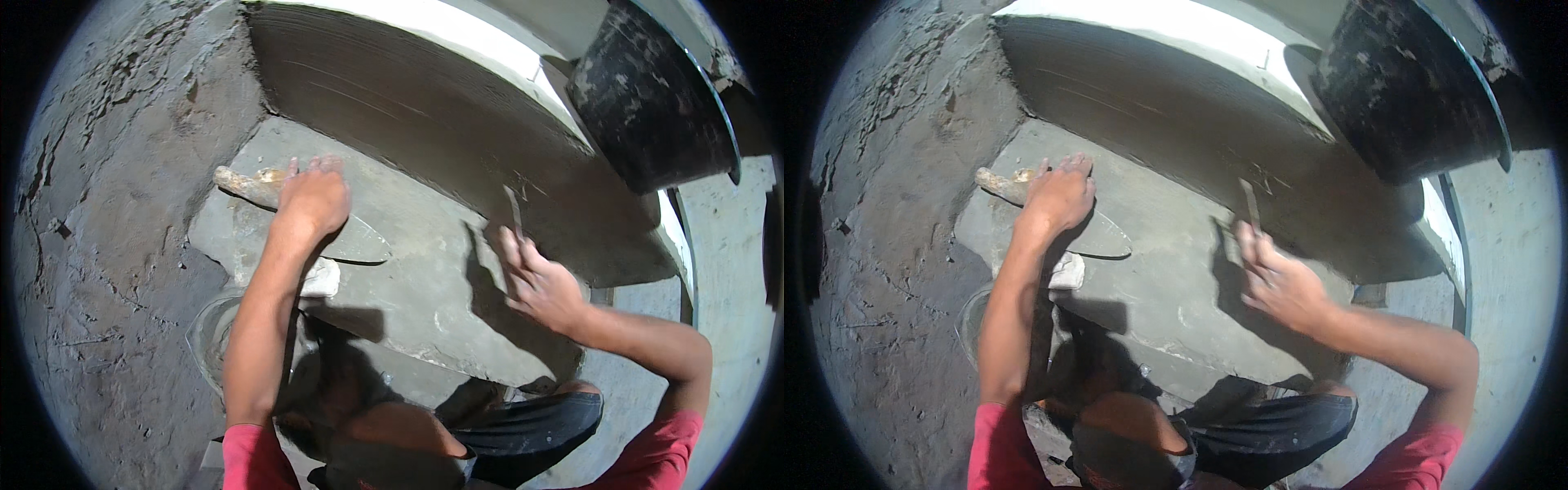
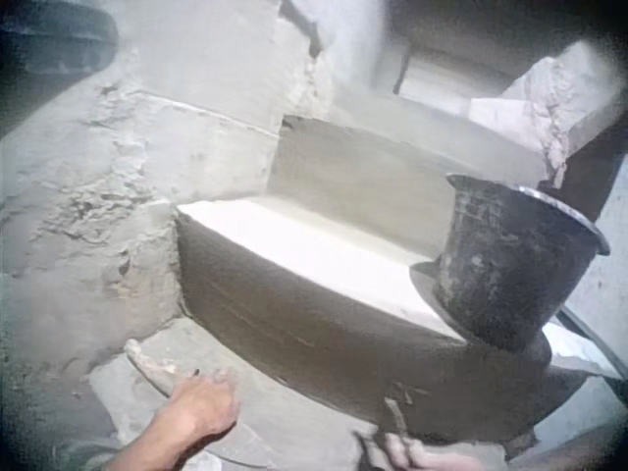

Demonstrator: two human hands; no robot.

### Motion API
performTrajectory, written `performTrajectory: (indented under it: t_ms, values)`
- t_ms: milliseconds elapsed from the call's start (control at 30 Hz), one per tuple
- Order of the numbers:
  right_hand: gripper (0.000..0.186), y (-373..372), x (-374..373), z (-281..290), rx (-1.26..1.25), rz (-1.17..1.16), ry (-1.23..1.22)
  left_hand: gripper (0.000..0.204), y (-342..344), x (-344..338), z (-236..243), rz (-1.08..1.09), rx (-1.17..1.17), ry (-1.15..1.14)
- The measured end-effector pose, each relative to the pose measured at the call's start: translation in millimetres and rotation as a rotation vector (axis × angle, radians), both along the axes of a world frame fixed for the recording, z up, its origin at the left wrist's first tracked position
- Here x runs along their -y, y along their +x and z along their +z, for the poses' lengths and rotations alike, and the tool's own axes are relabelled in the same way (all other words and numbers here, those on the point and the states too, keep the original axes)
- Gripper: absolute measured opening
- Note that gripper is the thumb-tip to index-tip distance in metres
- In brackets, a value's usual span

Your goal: The person applies and smooths cement on a concrete stair using a trowel and hand, then uses a brush to finish the surface. The person repeatedly scoops cement from a bucket and spreads it evenly across the stair riser and tread.

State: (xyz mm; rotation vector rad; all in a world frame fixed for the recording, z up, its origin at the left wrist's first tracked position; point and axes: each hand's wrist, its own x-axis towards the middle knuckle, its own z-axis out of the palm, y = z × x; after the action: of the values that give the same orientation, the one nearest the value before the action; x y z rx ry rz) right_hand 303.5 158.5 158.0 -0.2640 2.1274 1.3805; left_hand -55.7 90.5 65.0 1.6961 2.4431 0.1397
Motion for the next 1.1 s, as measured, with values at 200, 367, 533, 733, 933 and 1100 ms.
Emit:
performTrajectory:
  t_ms: [200,367,533,733,933,1100]
  values:
    - [0.049,-79,-36,-23,-0.217,0.1,0.034,0.057,112,7,-24,-0.346,0.007,0.126]
    - [0.046,-10,-52,-32,-0.11,0.005,-0.157,0.057,141,2,-41,-0.363,-0.043,0.121]
    - [0.046,83,-56,-38,-0.148,-0.09,-0.156,0.057,139,1,-39,-0.378,-0.046,0.146]
    - [0.049,160,-35,-23,-0.184,-0.217,-0.113,0.058,142,1,-42,-0.368,-0.069,0.134]
    - [0.06,83,-8,5,-0.402,-0.037,-0.237,0.061,151,-8,-31,-0.359,-0.013,0.088]
    - [0.053,-41,-22,-4,-0.549,0.284,-0.074,0.064,155,-14,-16,-0.375,-0.109,-0.162]
